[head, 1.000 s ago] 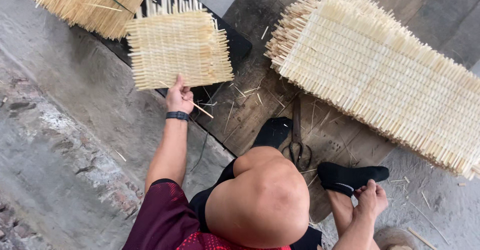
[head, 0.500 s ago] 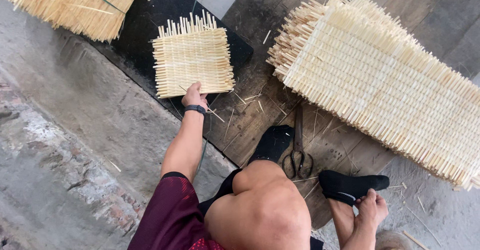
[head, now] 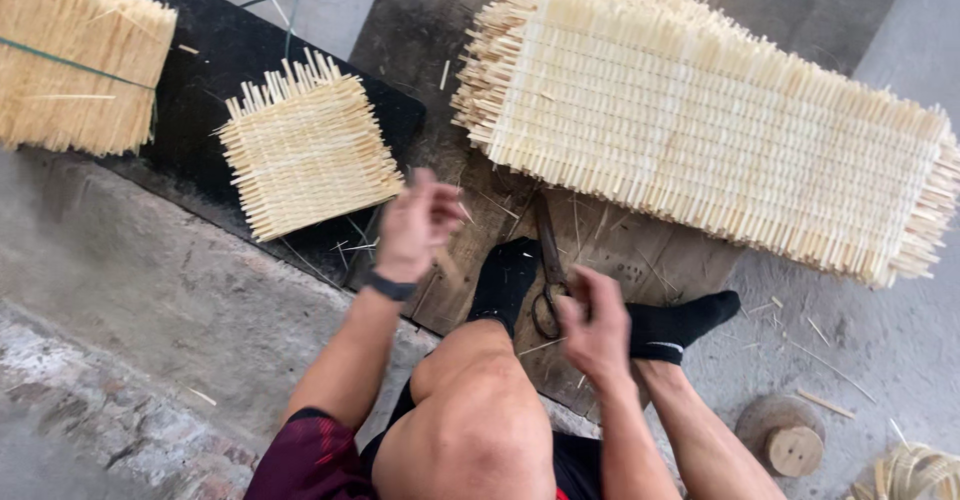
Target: The person cuts woven bamboo sheets into smaller rectangular sections using large shears, handling the sheets and a guide stick by hand.
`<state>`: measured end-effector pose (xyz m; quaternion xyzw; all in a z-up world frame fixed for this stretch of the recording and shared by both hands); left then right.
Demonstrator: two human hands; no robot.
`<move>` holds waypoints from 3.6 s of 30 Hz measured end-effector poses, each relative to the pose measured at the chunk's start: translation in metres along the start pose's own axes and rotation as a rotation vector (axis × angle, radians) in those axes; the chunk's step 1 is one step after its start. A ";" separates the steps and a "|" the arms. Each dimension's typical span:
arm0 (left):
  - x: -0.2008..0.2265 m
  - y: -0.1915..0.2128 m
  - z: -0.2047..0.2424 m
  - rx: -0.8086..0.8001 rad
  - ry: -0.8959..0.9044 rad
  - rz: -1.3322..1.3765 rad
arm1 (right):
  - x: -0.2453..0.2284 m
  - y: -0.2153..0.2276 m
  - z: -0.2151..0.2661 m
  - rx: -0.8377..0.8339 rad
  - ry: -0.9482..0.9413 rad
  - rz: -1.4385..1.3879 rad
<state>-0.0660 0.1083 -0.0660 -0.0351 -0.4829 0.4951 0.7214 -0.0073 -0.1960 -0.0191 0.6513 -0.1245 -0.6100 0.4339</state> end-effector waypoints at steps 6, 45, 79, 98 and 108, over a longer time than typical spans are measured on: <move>-0.062 -0.134 -0.010 -0.459 -0.028 -0.059 | -0.028 -0.018 -0.036 -0.136 -0.140 -0.288; -0.007 -0.198 0.017 -0.532 -0.255 0.281 | 0.147 0.144 -0.063 0.518 -0.164 -1.533; -0.042 -0.053 -0.112 0.425 -0.400 -0.536 | 0.225 0.045 -0.135 0.583 -0.739 -1.038; -0.048 -0.080 -0.116 0.254 -0.244 -0.643 | 0.247 0.041 -0.141 0.573 -0.915 -1.012; -0.023 -0.133 -0.092 -0.027 -0.333 -0.082 | 0.221 0.060 -0.105 0.388 -0.923 -0.725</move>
Point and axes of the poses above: each hand's wrist, its own z-axis away from the middle knuckle, its own y-axis out of the back of the hand, x = y × z, the point moved 6 cm from there along -z, towards the middle knuckle, and after that the axes turned 15 degrees about z, right-handed, at the moved point
